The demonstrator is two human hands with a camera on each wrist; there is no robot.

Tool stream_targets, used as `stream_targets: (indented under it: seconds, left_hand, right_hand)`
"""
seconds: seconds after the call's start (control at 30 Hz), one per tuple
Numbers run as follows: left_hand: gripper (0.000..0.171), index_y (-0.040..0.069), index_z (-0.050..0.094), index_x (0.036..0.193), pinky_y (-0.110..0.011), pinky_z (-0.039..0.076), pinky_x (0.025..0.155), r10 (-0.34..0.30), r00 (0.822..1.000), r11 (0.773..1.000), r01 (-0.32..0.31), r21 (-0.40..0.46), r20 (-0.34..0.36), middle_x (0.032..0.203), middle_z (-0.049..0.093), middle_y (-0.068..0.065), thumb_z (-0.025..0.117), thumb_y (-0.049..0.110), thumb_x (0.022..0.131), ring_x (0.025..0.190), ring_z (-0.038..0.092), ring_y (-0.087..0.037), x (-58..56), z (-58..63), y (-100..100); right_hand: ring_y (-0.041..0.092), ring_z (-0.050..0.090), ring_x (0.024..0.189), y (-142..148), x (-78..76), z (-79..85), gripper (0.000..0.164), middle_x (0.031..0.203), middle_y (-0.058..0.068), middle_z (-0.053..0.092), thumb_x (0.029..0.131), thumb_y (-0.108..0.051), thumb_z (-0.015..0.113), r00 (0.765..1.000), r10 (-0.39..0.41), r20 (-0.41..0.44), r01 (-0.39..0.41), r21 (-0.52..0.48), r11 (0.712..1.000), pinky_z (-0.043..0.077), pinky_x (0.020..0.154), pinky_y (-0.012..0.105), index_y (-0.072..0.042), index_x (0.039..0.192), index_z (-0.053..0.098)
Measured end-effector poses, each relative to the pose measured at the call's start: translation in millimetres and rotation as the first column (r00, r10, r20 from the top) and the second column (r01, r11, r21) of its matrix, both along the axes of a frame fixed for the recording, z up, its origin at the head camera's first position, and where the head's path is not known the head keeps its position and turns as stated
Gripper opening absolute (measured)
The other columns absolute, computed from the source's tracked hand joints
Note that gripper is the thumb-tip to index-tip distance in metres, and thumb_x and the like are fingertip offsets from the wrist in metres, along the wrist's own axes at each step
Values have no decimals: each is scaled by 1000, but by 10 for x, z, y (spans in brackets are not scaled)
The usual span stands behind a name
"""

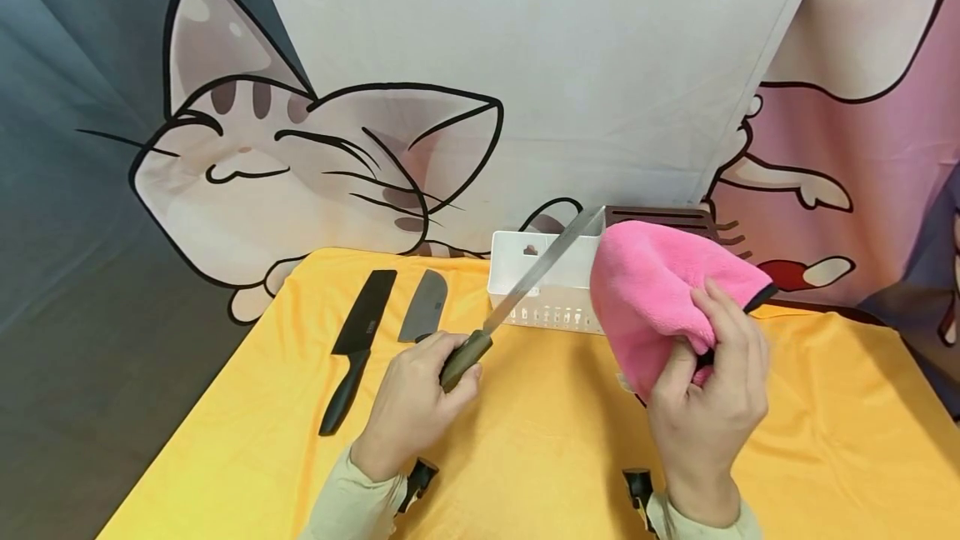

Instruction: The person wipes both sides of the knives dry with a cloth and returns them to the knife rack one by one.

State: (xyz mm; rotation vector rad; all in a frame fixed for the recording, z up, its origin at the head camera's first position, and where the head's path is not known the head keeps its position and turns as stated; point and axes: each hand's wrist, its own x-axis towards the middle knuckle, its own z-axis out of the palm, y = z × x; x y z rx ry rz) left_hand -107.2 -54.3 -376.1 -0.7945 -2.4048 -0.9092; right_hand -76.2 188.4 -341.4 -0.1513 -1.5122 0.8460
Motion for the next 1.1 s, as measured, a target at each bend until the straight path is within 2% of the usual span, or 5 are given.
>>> stream_targets:
  seconds: [0.23, 0.47, 0.57, 0.73, 1.1]
  left_hand:
    - [21, 5, 74, 102, -19, 45, 56, -10, 998, 999, 7, 48, 56, 81, 68, 1, 69, 18, 86, 62, 56, -5, 15, 16, 21]
    - [11, 9, 72, 94, -15, 30, 44, -20, 994, 998, 13, 64, 106, 59, 42, 13, 66, 17, 87, 47, 33, 1, 15, 14, 37]
    - [3, 13, 67, 85, -15, 27, 43, -26, 992, 996, 14, 91, 126, 57, 35, 14, 66, 15, 87, 46, 28, 2, 14, 15, 41]
    - [11, 17, 60, 77, -16, 24, 40, -37, 986, 990, 15, 139, 161, 54, 30, 16, 65, 14, 87, 44, 24, 5, 14, 13, 38]
    - [17, 18, 57, 73, -16, 26, 38, -67, 973, 979, 22, 204, 220, 54, 41, 17, 64, 12, 88, 42, 30, 6, 10, 10, 36]
  right_hand:
    - [33, 66, 107, -142, 17, 45, 23, 110, 21, 72, 89, 0, 57, 997, 73, -5, -73, 44, 996, 45, 97, 22, 7, 105, 71]
    - [43, 63, 100, -217, -6, 19, 23, 107, 23, 71, 88, 2, 54, 988, 150, -42, -143, 139, 980, 45, 97, 25, 7, 102, 71]
    - [46, 61, 98, -241, -8, -2, 24, 106, 24, 71, 87, 2, 52, 979, 201, -43, -189, 194, 963, 46, 99, 28, 8, 101, 71]
    - [46, 58, 94, -277, -14, -43, 27, 106, 24, 71, 85, 2, 49, 964, 262, -47, -240, 272, 932, 45, 99, 31, 7, 101, 71]
    - [49, 56, 91, -321, -40, -132, 28, 108, 24, 70, 102, -17, 54, 929, 369, -16, -324, 446, 834, 43, 97, 36, 6, 102, 70]
